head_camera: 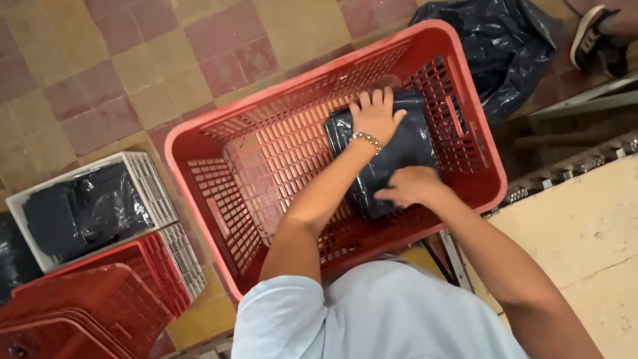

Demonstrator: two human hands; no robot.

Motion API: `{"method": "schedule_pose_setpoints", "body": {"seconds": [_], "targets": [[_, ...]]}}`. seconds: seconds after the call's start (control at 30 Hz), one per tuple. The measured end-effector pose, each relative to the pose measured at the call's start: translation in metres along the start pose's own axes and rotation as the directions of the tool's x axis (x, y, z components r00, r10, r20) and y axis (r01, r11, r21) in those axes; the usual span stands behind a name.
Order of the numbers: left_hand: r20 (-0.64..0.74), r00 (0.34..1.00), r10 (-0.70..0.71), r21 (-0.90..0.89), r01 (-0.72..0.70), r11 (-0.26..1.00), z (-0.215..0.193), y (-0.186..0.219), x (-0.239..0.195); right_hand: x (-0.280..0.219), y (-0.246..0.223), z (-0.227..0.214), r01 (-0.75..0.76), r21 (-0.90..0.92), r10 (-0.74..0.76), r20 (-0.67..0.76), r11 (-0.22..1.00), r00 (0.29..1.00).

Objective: Folding black plastic bags into rectangles and placing them into a red basket at a production line.

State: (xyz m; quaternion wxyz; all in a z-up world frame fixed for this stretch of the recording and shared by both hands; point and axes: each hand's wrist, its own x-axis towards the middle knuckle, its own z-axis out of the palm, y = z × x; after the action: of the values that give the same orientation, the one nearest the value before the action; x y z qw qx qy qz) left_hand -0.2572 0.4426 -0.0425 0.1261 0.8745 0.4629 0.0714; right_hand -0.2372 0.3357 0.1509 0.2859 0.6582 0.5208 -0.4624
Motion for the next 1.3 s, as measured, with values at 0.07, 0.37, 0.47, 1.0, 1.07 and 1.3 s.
{"method": "schedule_pose_setpoints", "body": {"seconds": [0.07,0.37,0.47,1.0,1.07,1.3], "targets": [[0.082,0.996,-0.029,-0.050,0.033,0.998,-0.023,0.001,-0.009,0.045,-0.004,0.009,0.015,-0.001,-0.014,0.229,1.000,0.973],[0.236,0.968,-0.085,-0.098,0.110,0.989,-0.037,-0.003,-0.004,0.019,-0.049,-0.059,-0.007,-0.251,0.163,0.607,0.968,0.777],[0.273,0.958,-0.088,-0.096,0.118,0.988,-0.041,-0.005,-0.003,-0.036,-0.082,-0.088,0.021,-0.401,0.213,0.529,0.916,0.821],[-0.489,0.750,0.445,-0.410,-0.648,0.642,-0.147,0.013,-0.047,-0.135,0.085,0.118,0.774,0.275,-0.071,-0.922,0.570,0.381],[-0.515,0.715,0.473,-0.395,-0.688,0.609,-0.193,0.040,-0.084,-0.147,0.120,0.182,0.825,0.345,0.081,-0.934,0.448,0.347],[-0.544,0.723,0.426,-0.623,-0.688,0.373,-0.257,0.188,-0.273,-0.181,0.231,0.453,0.642,0.766,0.815,-0.399,0.043,0.421]]}}
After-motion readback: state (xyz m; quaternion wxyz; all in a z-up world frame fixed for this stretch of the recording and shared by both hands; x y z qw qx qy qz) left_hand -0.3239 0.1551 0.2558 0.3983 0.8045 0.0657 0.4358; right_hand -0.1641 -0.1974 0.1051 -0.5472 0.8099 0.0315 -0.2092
